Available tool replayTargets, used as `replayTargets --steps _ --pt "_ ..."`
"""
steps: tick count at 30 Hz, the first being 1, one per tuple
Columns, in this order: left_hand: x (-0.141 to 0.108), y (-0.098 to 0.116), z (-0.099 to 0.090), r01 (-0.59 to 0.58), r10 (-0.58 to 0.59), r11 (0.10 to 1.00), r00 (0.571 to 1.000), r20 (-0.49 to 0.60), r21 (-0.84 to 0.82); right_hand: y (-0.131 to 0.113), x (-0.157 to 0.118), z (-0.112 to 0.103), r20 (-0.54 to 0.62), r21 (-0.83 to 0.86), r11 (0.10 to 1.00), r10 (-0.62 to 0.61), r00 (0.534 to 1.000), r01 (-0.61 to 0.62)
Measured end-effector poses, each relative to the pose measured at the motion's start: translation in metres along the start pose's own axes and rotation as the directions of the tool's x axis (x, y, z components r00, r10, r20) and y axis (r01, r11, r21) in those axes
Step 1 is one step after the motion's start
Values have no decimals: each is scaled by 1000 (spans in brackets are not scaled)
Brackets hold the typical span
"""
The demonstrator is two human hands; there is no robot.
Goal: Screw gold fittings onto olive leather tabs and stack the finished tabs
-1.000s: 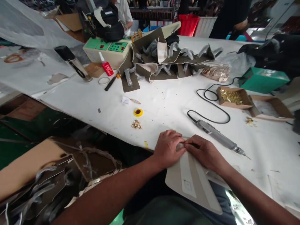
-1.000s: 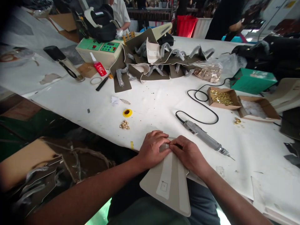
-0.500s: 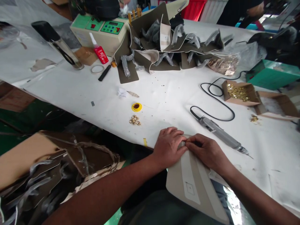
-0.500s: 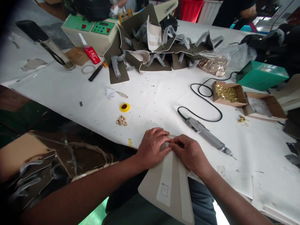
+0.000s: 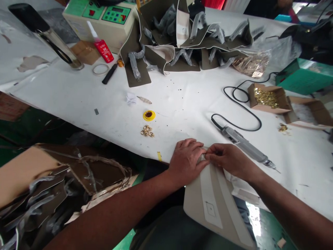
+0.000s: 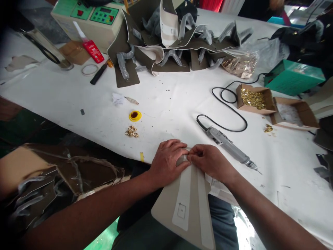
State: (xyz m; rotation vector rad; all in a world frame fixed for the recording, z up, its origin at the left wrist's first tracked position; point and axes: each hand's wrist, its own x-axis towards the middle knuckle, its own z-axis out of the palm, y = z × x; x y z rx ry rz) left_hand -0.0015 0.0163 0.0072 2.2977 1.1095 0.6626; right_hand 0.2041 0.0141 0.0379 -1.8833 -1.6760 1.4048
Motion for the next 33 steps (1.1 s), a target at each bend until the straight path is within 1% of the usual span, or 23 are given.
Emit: replayTargets --steps 2,3,6,8,10,15,18,20,21,22,23,24,25,26,27,28,29,30,31,32,33 --pt "0 0 0 4 -4 1000 1000 0 -2 -3 4 -5 75 37 999 20 997 -22" --pt "0 1 0 3 -3 1000 1000 0 -2 -4 6 -6 94 52 998 22 995 -27" --pt "0 1 0 -7 7 1000 1000 -10 -3 -5 7 -6 98 67 997 17 995 -24" --pt "-1 1 0 -12 12 1000 1000 -19 -2 -4 5 -4 84 71 997 24 996 -30" --pt "-1 1 1 -9 9 1000 1000 -28 1 -3 1 -1 47 63 998 22 999 -25" --pt "-1 1 2 -13 13 1000 998 -57 9 -3 -11 7 -95 -4 997 -71 993 71" --pt "-1 1 2 -4 5 1000 998 -68 13 -6 -17 7 -97 -2 994 -106 990 107" --pt "-2 1 3 -2 3 1000 998 -70 12 -7 -22 2 -84 21 992 -118 989 121" --pt "-2 1 3 -4 4 1000 997 -73 8 -6 -25 -1 -105 30 991 -127 986 131" --pt "-2 1 3 -6 6 1000 997 -76 4 -3 -27 -6 -164 22 988 -144 976 150" --pt "-2 1 3 -9 9 1000 997 -79 -2 3 -30 -12 -260 -21 985 -171 950 172" --pt "-2 0 4 -11 10 1000 997 -82 -7 10 -31 -19 -377 -107 977 -209 902 182" --pt "-2 0 4 -12 11 1000 996 -85 -11 20 -32 -26 -485 -227 961 -253 837 159" --pt "-2 0 4 -13 12 1000 996 -89 -14 31 -32 -33 -562 -353 930 -294 773 97" --pt "-2 -1 5 -14 12 1000 995 -95 -16 43 -31 -40 -598 -462 887 -322 734 12" --pt "-2 -1 5 -14 12 1000 995 -100 -17 55 -29 -46 -601 -541 838 -327 729 -69" --pt "-2 -1 5 -15 13 1000 995 -103 -16 65 -28 -52 -584 -591 797 -313 749 -127" --pt "-2 -1 5 -14 13 1000 994 -105 -14 74 -26 -56 -559 -617 771 -288 777 -159" --pt "-1 0 5 -13 12 1000 994 -106 -13 80 -25 -59 -537 -628 760 -264 801 -170" --pt "-1 0 5 -11 10 1000 994 -107 -11 84 -24 -61 -523 -624 763 -248 815 -169" --pt "-1 0 5 -9 8 1000 994 -107 -11 85 -25 -62 -523 -601 783 -234 819 -161"
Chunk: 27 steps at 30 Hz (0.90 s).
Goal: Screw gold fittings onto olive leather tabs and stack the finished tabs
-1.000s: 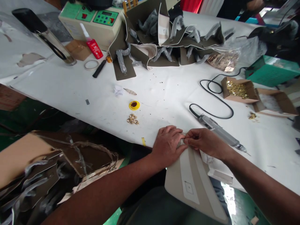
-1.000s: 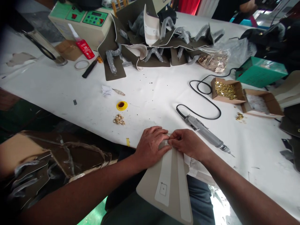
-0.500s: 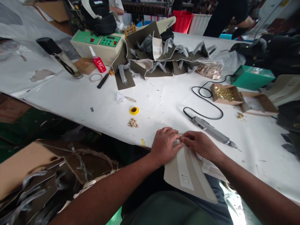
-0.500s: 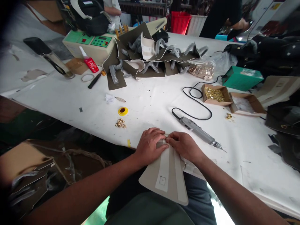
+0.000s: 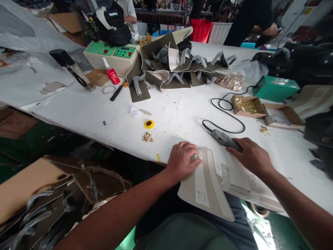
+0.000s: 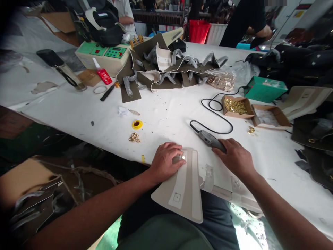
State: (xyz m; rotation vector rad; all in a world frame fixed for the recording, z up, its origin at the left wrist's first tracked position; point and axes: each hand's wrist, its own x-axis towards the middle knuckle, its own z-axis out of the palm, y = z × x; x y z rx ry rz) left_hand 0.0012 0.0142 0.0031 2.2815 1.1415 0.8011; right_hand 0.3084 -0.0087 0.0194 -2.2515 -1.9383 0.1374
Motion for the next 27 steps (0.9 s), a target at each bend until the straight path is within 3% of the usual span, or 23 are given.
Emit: replayTargets --steps 2,4,5,7,9,11,14,17,21,27 --pt "0 0 0 2 -2 1000 1000 0 -1 -2 -1 -6 17 150 985 81 997 -83" --pt "0 0 0 -1 2 1000 1000 7 -4 -11 -2 -17 69 475 859 179 981 -190" --pt "0 0 0 -5 5 1000 1000 12 -5 -18 -2 -24 91 666 715 206 974 -214" --pt "0 0 0 -9 9 1000 1000 20 -6 -36 -2 -36 101 937 309 203 974 -162" --pt "0 -1 0 -9 9 1000 1000 24 -4 -60 -2 -46 74 997 -32 173 982 -69" --pt "0 -1 0 -8 8 1000 1000 29 0 -87 -2 -51 43 989 -150 198 979 -13" --pt "0 0 -1 -11 11 1000 999 39 10 -126 -5 -49 -33 995 -79 280 960 57" --pt "1 0 -1 -16 15 1000 999 51 25 -151 -8 -38 -71 996 -29 233 970 80" --pt "0 -1 -1 -8 6 999 999 53 31 -160 -9 -21 -139 990 34 191 972 135" --pt "0 -1 -2 1 -2 1000 999 52 17 -161 -7 -4 -205 963 211 179 962 166"
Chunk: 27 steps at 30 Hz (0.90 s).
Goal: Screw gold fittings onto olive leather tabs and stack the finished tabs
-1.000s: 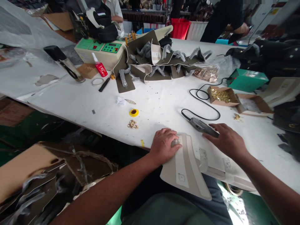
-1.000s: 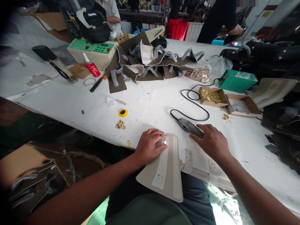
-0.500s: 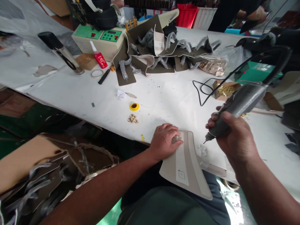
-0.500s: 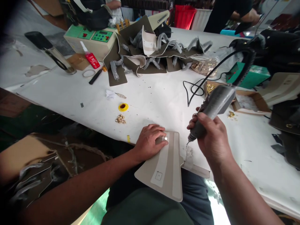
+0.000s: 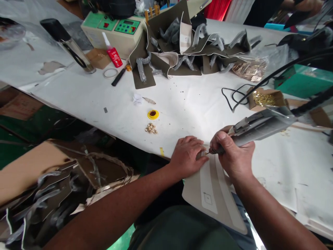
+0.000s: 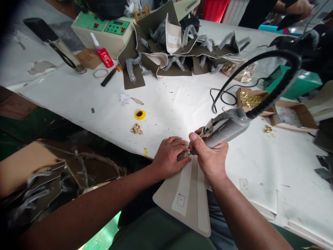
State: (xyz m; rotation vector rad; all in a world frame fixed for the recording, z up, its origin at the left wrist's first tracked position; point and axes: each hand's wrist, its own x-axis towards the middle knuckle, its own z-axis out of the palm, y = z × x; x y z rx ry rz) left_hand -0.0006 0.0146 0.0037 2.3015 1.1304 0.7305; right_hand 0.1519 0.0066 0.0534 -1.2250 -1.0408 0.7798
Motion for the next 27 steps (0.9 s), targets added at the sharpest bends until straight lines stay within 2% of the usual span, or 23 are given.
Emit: replayTargets --steps 10,20,27 --pt "1 1 0 5 -5 1000 1000 5 -3 9 -1 0 14 -58 998 5 1000 -4" --pt "1 3 -2 17 -17 1000 1000 17 -5 8 0 1 73 -42 998 -51 996 54" --pt "1 2 -2 23 -23 1000 999 36 -7 8 1 -1 203 26 998 -70 977 66"
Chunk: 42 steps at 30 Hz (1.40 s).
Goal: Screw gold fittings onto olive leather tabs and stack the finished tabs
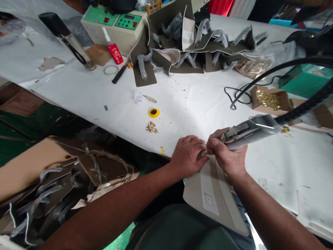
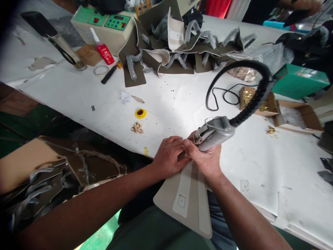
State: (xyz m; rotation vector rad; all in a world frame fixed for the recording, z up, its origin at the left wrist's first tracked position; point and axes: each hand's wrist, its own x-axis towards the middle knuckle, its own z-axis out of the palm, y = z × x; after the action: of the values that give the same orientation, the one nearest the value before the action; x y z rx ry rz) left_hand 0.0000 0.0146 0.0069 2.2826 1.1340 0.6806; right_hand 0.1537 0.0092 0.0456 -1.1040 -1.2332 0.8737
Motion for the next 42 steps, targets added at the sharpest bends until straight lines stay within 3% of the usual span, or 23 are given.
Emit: replayTargets --steps 12,27,32,36,38,40,42 --pt "0 0 1 2 -2 1000 1000 6 13 1 3 2 12 -92 995 41 999 -40" --pt "-1 1 2 -9 10 1000 1000 -17 16 6 -1 0 45 12 1000 -24 999 24" --pt "-2 3 -1 -25 25 1000 999 -28 4 3 -1 -2 84 3 998 64 994 -65" --pt "-4 2 -1 -29 29 1000 999 -24 3 -12 1 -11 -29 81 995 64 998 -61" --pt "-3 4 -2 -6 5 1000 1000 -19 -23 -25 5 -24 -134 -3 997 71 988 -72" --pt "-3 9 -4 34 -34 999 999 -16 -35 -36 6 -44 -181 -276 952 82 980 -131" --pt "-3 15 -7 59 -59 998 998 -28 -1 -39 3 -67 -148 -617 769 92 985 -165"
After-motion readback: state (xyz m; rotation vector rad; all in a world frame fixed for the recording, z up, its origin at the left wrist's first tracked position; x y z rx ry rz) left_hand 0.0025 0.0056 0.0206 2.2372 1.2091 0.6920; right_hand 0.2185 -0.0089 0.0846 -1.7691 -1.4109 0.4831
